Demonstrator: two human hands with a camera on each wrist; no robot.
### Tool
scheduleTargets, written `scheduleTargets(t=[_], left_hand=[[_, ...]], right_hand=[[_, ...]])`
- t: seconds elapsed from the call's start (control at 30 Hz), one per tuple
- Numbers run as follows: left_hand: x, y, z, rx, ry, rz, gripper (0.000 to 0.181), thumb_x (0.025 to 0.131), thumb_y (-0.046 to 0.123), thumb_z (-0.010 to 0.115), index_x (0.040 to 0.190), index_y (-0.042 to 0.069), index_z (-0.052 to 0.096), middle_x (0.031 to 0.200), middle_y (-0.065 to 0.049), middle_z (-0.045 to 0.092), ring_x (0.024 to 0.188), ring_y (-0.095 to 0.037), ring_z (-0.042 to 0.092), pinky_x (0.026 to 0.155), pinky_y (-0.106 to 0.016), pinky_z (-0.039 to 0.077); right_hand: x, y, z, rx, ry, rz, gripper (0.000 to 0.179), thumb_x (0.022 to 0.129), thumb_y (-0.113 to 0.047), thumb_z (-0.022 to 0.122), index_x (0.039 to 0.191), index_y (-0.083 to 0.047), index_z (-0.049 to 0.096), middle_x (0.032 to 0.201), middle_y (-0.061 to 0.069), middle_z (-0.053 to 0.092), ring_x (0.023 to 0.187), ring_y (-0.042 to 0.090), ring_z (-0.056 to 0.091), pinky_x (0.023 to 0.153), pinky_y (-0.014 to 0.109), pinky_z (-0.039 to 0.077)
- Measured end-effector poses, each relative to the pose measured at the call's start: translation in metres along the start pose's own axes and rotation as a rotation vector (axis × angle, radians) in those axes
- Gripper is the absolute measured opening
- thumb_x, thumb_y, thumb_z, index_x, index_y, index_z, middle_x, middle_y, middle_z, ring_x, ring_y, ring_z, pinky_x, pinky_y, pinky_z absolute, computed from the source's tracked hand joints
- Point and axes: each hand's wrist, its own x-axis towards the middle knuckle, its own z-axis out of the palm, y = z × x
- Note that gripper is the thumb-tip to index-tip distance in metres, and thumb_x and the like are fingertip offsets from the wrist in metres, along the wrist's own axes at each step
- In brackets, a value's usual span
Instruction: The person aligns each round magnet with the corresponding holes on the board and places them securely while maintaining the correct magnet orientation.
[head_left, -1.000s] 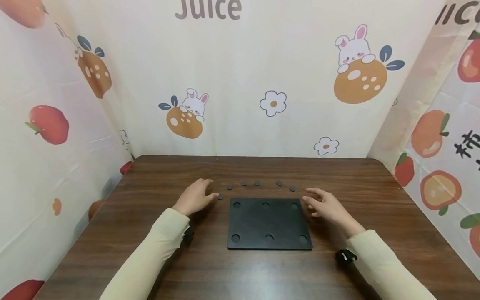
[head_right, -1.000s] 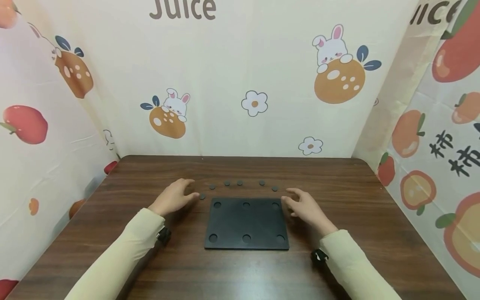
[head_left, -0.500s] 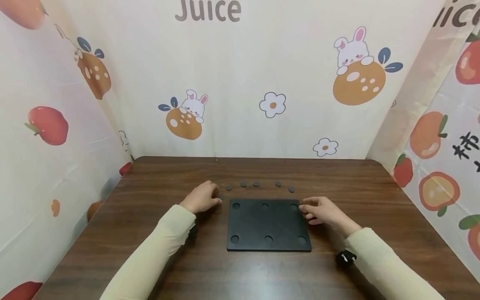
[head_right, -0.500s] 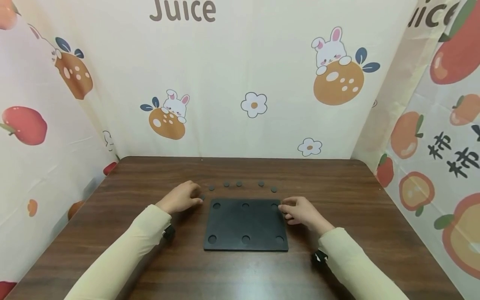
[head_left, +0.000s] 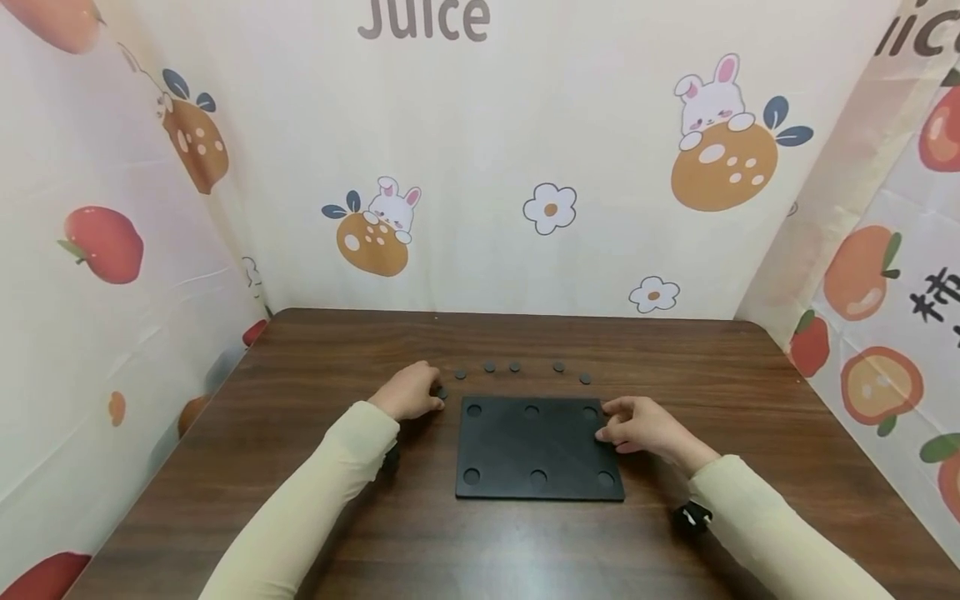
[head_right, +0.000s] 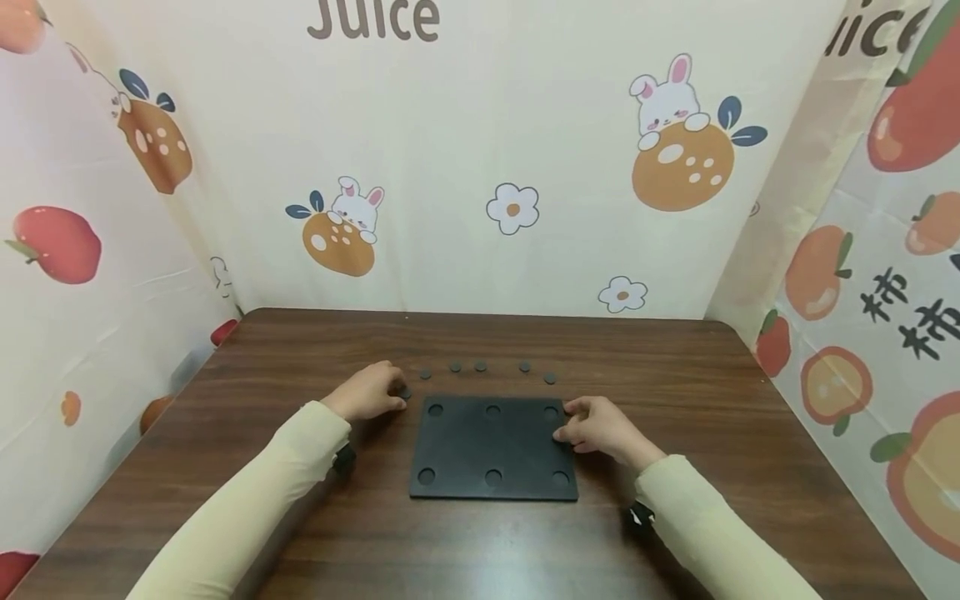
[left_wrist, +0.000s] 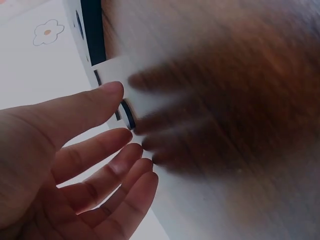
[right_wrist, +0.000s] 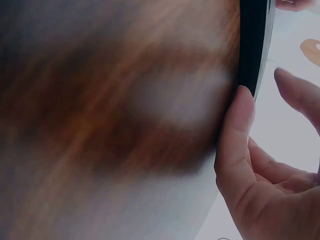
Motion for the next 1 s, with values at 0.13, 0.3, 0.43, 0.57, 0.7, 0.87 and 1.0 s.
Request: scheduleTargets(t=[0.13, 0.3, 0.43, 0.57, 0.7, 0.87, 1.0], left_hand=[[0.0029, 0.0012, -0.0004, 0.031, 0.0, 0.011, 0.027, 0.088, 0.017, 0.074, 0.11, 0.003, 0.068, 0.106, -0.011, 0.064, 0.097, -0.026, 0.061, 0.086, -0.041, 0.052], [0.0032, 0.002, -0.0005, 0.045, 0.006, 0.013, 0.022, 0.089, 0.016, 0.073, 0.105, 0.004, 0.068, 0.101, -0.01, 0.064, 0.092, -0.024, 0.06, 0.083, -0.04, 0.052], [0.0028, 0.002, 0.0012, 0.046, 0.012, 0.015, 0.019, 0.089, 0.017, 0.074, 0.102, 0.005, 0.067, 0.097, -0.009, 0.063, 0.086, -0.021, 0.059, 0.079, -0.038, 0.052], [0.0024, 0.0023, 0.0033, 0.042, 0.019, 0.021, 0.015, 0.088, 0.016, 0.074, 0.097, 0.005, 0.067, 0.092, -0.007, 0.062, 0.082, -0.019, 0.057, 0.076, -0.036, 0.051], [0.0019, 0.003, 0.0043, 0.052, 0.025, 0.03, 0.013, 0.088, 0.016, 0.074, 0.093, 0.006, 0.067, 0.089, -0.005, 0.062, 0.081, -0.019, 0.057, 0.076, -0.036, 0.051], [0.0026, 0.0029, 0.0045, 0.093, 0.05, 0.033, 0.01, 0.09, 0.017, 0.072, 0.092, 0.009, 0.067, 0.089, -0.005, 0.062, 0.081, -0.018, 0.059, 0.075, -0.035, 0.052], [0.0018, 0.0042, 0.0038, 0.117, 0.055, 0.032, 0.01, 0.09, 0.018, 0.071, 0.092, 0.009, 0.067, 0.091, -0.005, 0.062, 0.08, -0.018, 0.059, 0.072, -0.035, 0.053]], right_hand=[[0.0013, -0.0001, 0.001, -0.042, 0.004, -0.007, 0.072, 0.082, -0.014, 0.079, 0.139, 0.012, 0.042, 0.093, 0.012, 0.057, 0.08, 0.017, 0.062, 0.075, 0.036, 0.059], [0.0024, -0.0006, 0.0015, -0.067, 0.011, -0.005, 0.072, 0.082, -0.015, 0.079, 0.139, 0.01, 0.043, 0.092, 0.011, 0.055, 0.077, 0.018, 0.059, 0.073, 0.035, 0.058], [0.002, -0.0001, 0.003, -0.073, 0.016, 0.005, 0.071, 0.082, -0.015, 0.079, 0.139, 0.009, 0.043, 0.091, 0.011, 0.055, 0.076, 0.018, 0.059, 0.072, 0.035, 0.058], [0.0014, 0.0004, 0.0048, -0.081, 0.021, 0.013, 0.071, 0.081, -0.014, 0.08, 0.138, 0.008, 0.043, 0.091, 0.011, 0.056, 0.074, 0.019, 0.058, 0.071, 0.035, 0.058], [0.002, -0.0001, 0.0053, -0.092, 0.022, 0.017, 0.071, 0.081, -0.013, 0.08, 0.137, 0.008, 0.043, 0.091, 0.011, 0.056, 0.074, 0.019, 0.058, 0.07, 0.035, 0.057], [0.0033, -0.0009, 0.0042, -0.09, 0.024, 0.016, 0.071, 0.081, -0.012, 0.08, 0.138, 0.007, 0.043, 0.09, 0.01, 0.055, 0.075, 0.019, 0.058, 0.07, 0.035, 0.057], [0.0039, -0.0023, 0.0029, -0.099, 0.02, 0.01, 0.071, 0.081, -0.012, 0.08, 0.138, 0.007, 0.042, 0.09, 0.01, 0.055, 0.075, 0.019, 0.058, 0.069, 0.034, 0.057]])
